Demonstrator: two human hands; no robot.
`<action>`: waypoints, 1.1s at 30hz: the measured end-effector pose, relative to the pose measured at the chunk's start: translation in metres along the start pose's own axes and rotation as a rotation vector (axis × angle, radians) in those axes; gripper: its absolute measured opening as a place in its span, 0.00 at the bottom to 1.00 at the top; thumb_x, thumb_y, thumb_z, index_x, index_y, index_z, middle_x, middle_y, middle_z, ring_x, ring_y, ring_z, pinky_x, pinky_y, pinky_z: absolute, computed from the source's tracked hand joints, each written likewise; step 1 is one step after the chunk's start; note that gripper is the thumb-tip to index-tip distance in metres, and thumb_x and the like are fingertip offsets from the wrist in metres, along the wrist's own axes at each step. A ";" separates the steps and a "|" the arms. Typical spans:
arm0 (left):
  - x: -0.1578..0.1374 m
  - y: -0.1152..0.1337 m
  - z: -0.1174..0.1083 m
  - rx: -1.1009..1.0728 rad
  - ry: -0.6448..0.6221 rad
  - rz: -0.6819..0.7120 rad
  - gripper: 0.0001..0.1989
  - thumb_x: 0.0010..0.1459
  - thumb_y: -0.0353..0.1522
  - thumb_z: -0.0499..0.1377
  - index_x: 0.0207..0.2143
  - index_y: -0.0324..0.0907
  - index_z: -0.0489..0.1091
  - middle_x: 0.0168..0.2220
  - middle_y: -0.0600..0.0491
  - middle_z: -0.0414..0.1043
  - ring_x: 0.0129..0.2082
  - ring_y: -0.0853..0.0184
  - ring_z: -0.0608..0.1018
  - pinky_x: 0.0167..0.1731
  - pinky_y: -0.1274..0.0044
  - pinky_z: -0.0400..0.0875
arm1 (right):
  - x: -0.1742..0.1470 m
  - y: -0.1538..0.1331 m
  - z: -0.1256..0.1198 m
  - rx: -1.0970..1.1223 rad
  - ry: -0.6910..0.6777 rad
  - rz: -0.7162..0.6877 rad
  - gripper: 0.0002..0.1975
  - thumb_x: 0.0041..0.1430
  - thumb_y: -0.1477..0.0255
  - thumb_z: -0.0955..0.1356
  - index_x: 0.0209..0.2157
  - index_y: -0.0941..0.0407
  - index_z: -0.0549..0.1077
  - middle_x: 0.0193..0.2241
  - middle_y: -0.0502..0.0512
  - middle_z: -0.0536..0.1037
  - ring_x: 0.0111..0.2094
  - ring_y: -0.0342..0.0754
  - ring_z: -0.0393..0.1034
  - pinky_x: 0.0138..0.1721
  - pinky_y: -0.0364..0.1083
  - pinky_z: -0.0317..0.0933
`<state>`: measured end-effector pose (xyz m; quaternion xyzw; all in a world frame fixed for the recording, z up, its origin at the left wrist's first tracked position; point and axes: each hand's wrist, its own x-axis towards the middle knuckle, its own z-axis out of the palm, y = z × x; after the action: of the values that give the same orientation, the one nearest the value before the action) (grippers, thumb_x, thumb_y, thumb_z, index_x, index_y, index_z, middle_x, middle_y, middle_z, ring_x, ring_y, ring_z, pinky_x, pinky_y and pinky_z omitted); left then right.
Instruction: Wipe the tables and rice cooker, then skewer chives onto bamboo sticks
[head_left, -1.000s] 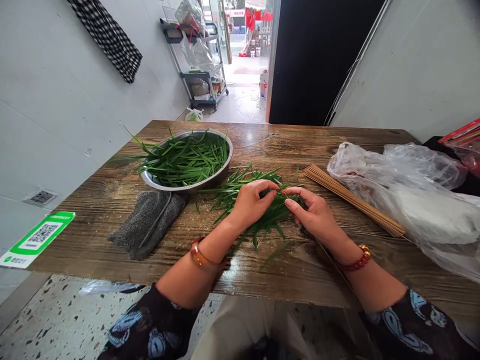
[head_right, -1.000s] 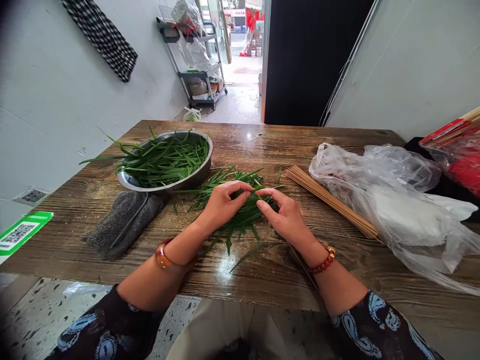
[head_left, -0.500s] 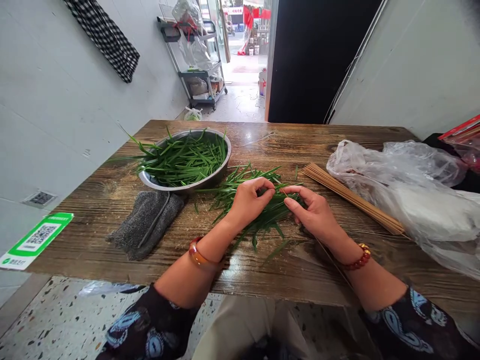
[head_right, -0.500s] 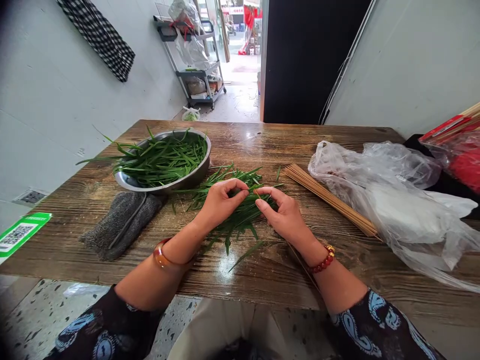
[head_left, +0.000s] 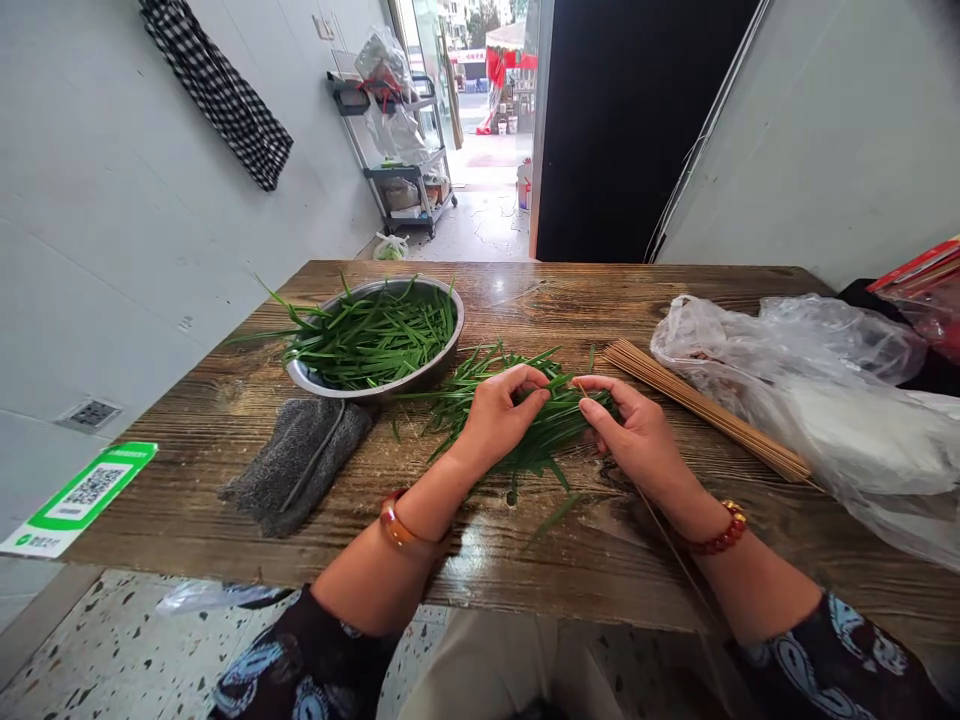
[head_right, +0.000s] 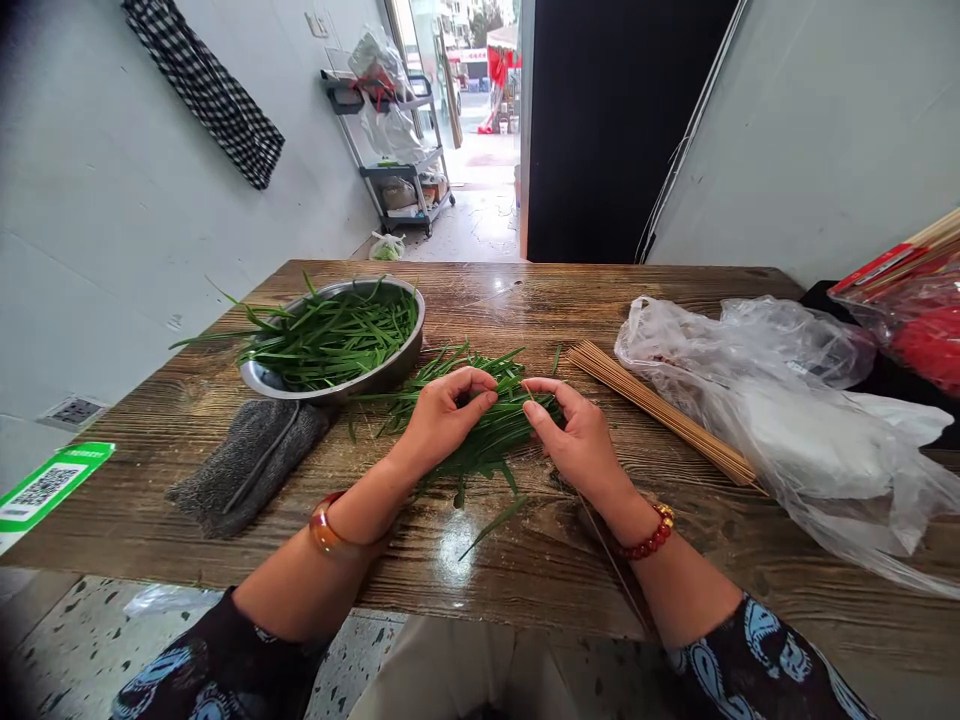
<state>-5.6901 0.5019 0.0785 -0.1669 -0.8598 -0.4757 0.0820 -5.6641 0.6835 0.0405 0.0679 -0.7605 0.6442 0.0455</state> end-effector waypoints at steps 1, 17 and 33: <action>0.000 0.000 0.000 0.011 -0.001 0.005 0.04 0.55 0.30 0.58 0.32 0.41 0.73 0.27 0.57 0.72 0.28 0.71 0.71 0.30 0.79 0.64 | 0.000 0.000 0.000 -0.003 0.004 0.001 0.19 0.60 0.59 0.67 0.48 0.56 0.74 0.23 0.47 0.73 0.17 0.40 0.64 0.20 0.42 0.59; -0.003 0.004 0.002 0.008 -0.094 0.055 0.03 0.55 0.28 0.60 0.30 0.39 0.74 0.27 0.55 0.74 0.29 0.71 0.73 0.33 0.79 0.66 | 0.002 0.002 0.001 -0.011 0.006 -0.003 0.17 0.60 0.58 0.67 0.41 0.56 0.74 0.21 0.46 0.70 0.16 0.41 0.63 0.20 0.43 0.63; -0.003 0.007 0.001 0.013 -0.123 0.010 0.05 0.55 0.28 0.61 0.33 0.38 0.77 0.29 0.54 0.76 0.28 0.71 0.73 0.30 0.79 0.65 | 0.001 0.004 0.001 -0.013 0.016 -0.003 0.15 0.60 0.59 0.67 0.40 0.57 0.74 0.20 0.45 0.69 0.15 0.39 0.62 0.18 0.40 0.57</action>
<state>-5.6848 0.5050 0.0826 -0.1998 -0.8654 -0.4584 0.0324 -5.6661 0.6829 0.0371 0.0638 -0.7641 0.6397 0.0531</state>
